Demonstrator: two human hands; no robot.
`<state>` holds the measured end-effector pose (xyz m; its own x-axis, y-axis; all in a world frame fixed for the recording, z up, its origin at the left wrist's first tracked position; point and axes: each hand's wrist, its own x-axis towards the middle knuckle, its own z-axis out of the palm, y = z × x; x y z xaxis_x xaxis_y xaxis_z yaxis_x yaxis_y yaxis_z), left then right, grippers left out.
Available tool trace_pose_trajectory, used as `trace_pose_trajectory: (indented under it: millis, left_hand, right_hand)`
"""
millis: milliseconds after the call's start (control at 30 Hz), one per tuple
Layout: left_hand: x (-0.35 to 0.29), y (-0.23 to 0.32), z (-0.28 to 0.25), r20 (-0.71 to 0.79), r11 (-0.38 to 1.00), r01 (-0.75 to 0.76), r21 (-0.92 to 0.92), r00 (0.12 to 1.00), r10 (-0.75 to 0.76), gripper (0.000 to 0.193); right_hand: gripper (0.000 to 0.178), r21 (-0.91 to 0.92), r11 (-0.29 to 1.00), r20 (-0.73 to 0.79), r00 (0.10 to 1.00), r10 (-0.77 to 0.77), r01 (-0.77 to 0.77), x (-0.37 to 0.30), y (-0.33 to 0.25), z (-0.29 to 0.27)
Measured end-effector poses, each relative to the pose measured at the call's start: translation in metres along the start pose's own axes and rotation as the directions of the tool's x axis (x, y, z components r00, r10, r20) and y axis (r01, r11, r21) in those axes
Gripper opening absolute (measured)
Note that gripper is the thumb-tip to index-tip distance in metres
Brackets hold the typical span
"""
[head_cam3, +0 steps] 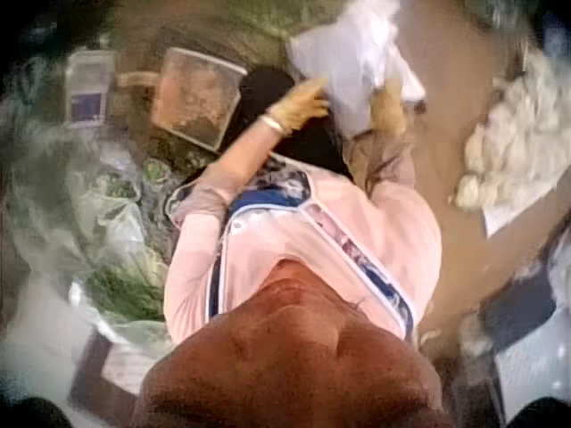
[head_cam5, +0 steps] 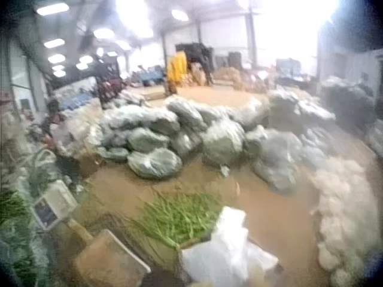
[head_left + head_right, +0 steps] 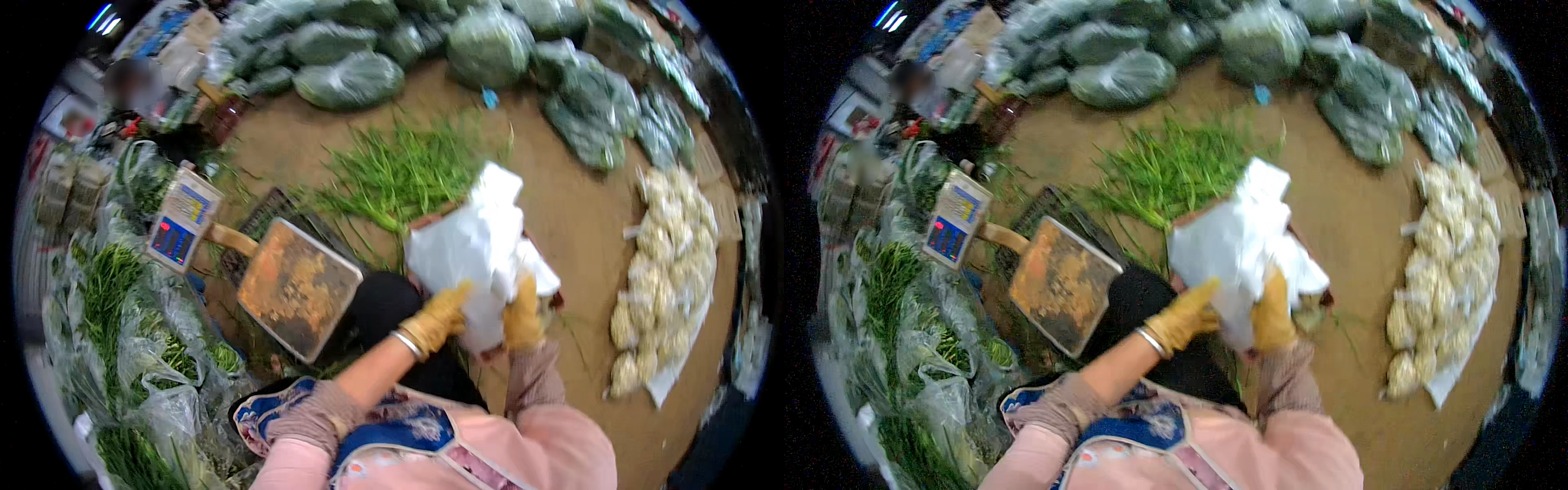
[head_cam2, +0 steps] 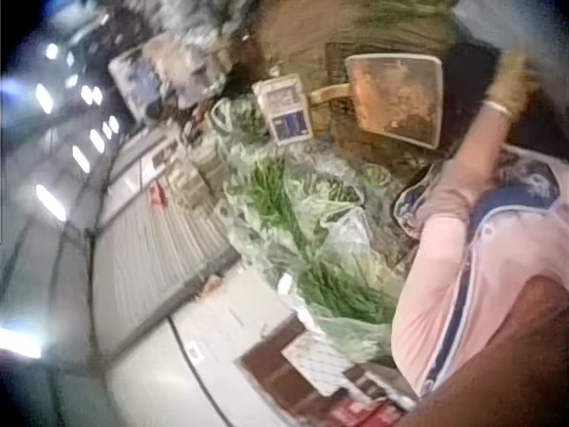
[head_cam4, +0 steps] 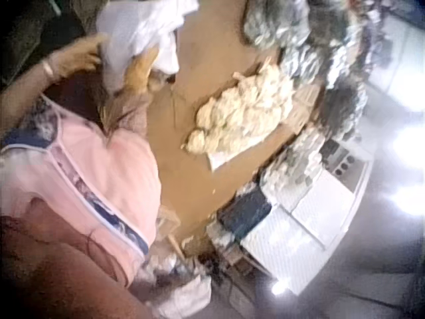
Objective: The person gathers bunches of green onions from a large pile, places them into a plastic bag, and weighs the bag on a digital scale. They then remove the bag and repeat the process with another bunch of vegetables.
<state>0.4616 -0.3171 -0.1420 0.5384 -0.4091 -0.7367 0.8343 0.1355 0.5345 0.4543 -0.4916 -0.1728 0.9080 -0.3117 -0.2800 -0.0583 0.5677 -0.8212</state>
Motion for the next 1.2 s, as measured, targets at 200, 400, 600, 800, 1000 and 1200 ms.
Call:
trace_pose_trajectory:
  millis: [200, 400, 600, 800, 1000, 1200]
  left_hand:
    - [-0.017, 0.022, 0.005, -0.061, 0.938, -0.245, 0.244, 0.962, 0.267, 0.025]
    - [-0.068, 0.070, -0.055, -0.189, 0.681, -0.732, -0.014, 0.670, 0.718, 0.019]
    - [-0.196, 0.129, -0.127, -0.156, 0.634, -0.753, -0.177, 0.658, 0.737, 0.024]
    - [-0.237, 0.105, -0.184, -0.252, 0.578, -0.808, 0.114, 0.539, 0.804, 0.025]
    - [-0.285, 0.079, -0.215, -0.301, 0.600, -0.701, 0.384, 0.520, 0.800, 0.026]
    - [-0.280, 0.030, -0.238, -0.654, 0.533, -0.725, 0.437, 0.151, 0.742, 0.017]
  right_hand:
    - [0.040, -0.671, 0.741, 0.212, 0.968, 0.134, 0.044, -0.032, -0.026, 0.026]
    - [0.043, -0.991, 0.119, 0.063, 0.998, -0.020, 0.065, 0.005, -0.006, -0.079]
    - [0.033, -0.847, 0.195, 0.461, 0.866, -0.194, 0.494, 0.032, -0.031, -0.007]
    - [0.028, -0.406, 0.886, 0.744, 0.644, 0.178, 0.225, -0.040, -0.051, 0.233]
    - [0.030, -0.521, 0.807, 0.849, 0.265, 0.456, 0.279, -0.088, 0.033, 0.338]
    - [0.024, -0.545, 0.836, 0.744, 0.493, 0.450, 0.060, -0.121, 0.106, 0.348]
